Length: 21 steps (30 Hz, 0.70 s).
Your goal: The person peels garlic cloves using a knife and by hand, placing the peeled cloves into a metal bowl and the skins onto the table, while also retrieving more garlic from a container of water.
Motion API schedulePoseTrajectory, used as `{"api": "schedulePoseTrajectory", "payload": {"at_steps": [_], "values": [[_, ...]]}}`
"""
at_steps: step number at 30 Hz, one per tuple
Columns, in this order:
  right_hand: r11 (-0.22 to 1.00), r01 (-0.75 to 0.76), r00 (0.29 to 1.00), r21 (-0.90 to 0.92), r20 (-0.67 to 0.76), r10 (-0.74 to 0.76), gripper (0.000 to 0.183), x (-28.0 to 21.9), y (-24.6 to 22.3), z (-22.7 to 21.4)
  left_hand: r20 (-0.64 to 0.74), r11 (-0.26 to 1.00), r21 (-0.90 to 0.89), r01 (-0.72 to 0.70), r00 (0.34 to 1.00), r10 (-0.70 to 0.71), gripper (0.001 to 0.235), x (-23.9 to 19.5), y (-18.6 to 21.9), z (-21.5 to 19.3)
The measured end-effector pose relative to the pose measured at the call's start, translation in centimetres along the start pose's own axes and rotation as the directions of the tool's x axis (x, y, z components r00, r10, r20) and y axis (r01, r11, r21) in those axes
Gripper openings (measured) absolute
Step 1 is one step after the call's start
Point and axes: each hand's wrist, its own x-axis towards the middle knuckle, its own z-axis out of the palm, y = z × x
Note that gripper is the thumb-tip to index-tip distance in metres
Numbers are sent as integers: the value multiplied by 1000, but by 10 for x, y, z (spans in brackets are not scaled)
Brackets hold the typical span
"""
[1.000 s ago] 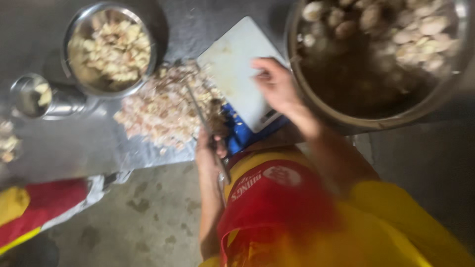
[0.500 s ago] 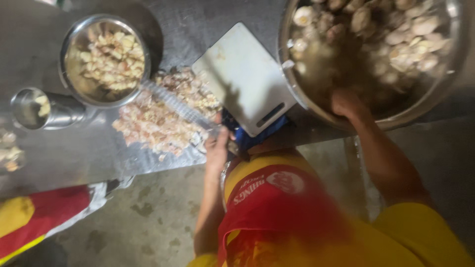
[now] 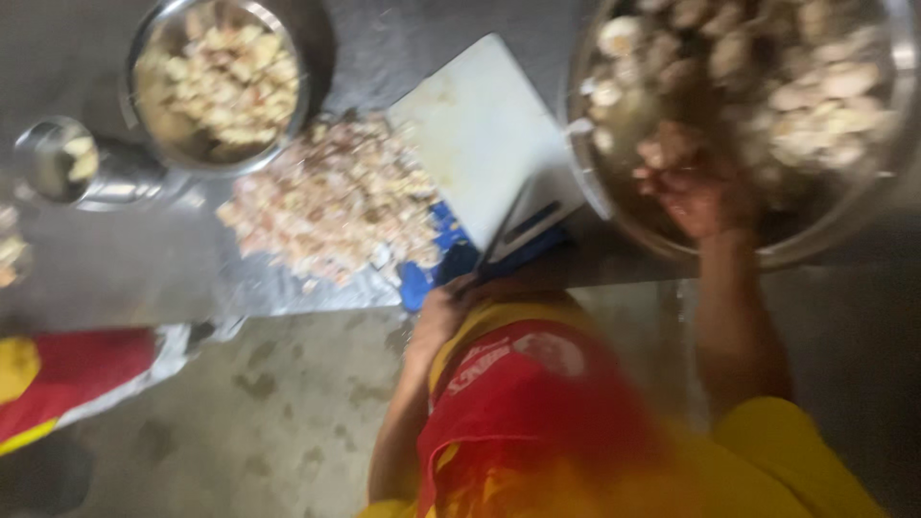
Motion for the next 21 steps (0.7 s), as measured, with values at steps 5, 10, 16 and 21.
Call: {"api": "schedulePoseTrajectory", "payload": {"at_steps": [5,10,16,21], "values": [[991,128,938,-39,330,-108,32,-6,-31,47,-107,971,-76,225,967,-232,40,-6,3,-14],[961,264,690,-85,713,-127,47,11,-67,85,-415,995,-90,43,907,-77,29,1,-21,-13],[949,-46,464,-313,834,298,67,73,55,155,-611,956,-286,-67,781,-128,39,11,-22,-13],[-208,309,858,-928,178,481,75,86,153,171,-549,980,-197,17,827,-125,38,-16,3,-21]]}}
